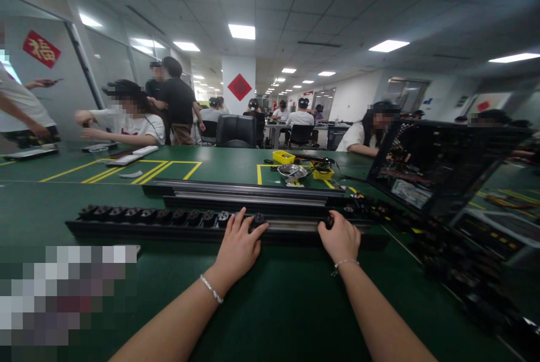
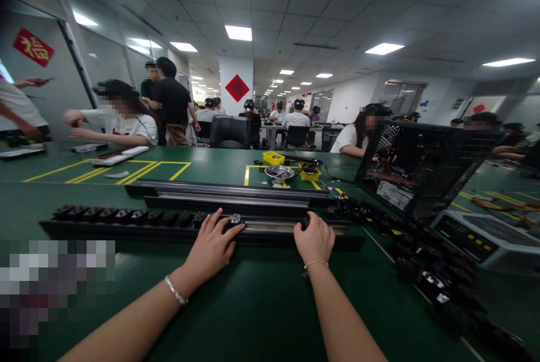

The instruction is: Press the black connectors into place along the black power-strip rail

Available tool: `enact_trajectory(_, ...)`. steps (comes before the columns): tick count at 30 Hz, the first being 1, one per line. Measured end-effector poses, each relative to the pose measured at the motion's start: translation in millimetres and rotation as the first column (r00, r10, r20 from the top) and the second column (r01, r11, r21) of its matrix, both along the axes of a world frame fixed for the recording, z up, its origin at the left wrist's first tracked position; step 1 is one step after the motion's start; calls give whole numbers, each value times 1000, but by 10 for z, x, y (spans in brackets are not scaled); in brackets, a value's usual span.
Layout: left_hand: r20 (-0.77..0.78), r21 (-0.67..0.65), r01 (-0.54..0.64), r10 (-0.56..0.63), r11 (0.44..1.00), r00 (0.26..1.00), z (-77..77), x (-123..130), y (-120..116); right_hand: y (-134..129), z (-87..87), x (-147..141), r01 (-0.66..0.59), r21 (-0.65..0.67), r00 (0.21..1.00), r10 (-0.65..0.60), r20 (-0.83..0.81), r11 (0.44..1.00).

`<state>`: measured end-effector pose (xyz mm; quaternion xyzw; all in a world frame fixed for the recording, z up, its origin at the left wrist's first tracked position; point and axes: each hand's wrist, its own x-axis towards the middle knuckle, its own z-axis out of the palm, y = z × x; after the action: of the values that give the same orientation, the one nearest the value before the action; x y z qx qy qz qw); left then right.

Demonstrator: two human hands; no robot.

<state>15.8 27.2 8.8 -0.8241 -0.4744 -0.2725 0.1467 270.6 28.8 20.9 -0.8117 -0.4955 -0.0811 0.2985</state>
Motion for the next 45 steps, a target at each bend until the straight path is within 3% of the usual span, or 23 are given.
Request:
enact_trajectory(8,7,-5,4,-3,1000,1000,-3,-1,4,-6,-15,42,-4,-9,999,4,-41,1000)
enact_trajectory(17,3,-11,0,0,1000,1000,-6,-6,0,5,-60,107,-17,30,998,15,62,999)
enact_trajectory(45,29,-11,9,-9,1000,1000,-24,-12,13,-13,-18,209,3,-19,998,-2,68,1000)
